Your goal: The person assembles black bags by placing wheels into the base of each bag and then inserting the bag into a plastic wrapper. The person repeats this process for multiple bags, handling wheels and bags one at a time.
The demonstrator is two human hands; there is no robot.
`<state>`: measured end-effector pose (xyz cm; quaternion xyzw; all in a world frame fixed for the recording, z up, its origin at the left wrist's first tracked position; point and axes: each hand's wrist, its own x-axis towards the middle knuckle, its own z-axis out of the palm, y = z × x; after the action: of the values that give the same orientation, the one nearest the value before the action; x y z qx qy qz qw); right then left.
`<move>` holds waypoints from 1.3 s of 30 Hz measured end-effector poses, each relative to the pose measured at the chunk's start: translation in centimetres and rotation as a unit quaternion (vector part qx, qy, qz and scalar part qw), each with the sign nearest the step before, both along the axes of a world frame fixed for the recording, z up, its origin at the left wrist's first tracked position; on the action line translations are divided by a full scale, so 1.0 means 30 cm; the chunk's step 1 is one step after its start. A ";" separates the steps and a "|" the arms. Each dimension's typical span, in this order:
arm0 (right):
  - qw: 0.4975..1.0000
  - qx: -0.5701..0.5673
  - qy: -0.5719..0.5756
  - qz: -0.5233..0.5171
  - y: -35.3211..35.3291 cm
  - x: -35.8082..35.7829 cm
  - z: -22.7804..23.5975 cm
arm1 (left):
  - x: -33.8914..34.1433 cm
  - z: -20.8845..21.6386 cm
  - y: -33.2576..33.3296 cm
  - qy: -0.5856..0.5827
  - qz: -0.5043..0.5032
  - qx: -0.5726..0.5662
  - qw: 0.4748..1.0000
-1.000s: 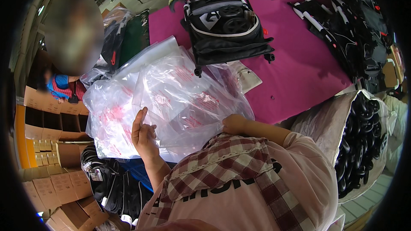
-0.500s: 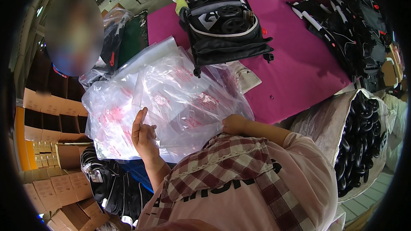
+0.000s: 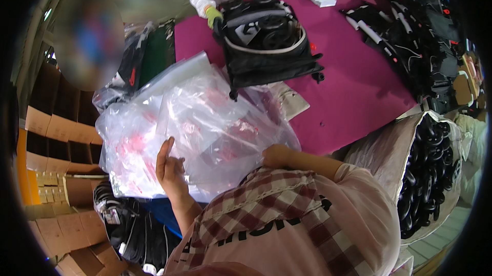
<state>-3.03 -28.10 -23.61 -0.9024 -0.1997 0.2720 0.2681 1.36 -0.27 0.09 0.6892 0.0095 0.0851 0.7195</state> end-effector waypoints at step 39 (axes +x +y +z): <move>1.000 -0.021 -0.005 -0.019 -0.029 -0.012 0.068 | -0.017 -0.005 -0.013 0.006 -0.017 -0.024 1.000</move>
<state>-3.38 -28.98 -21.58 -0.9127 -0.1780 0.2666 0.2533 0.86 -0.66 -0.07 0.6721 0.0041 0.0684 0.7372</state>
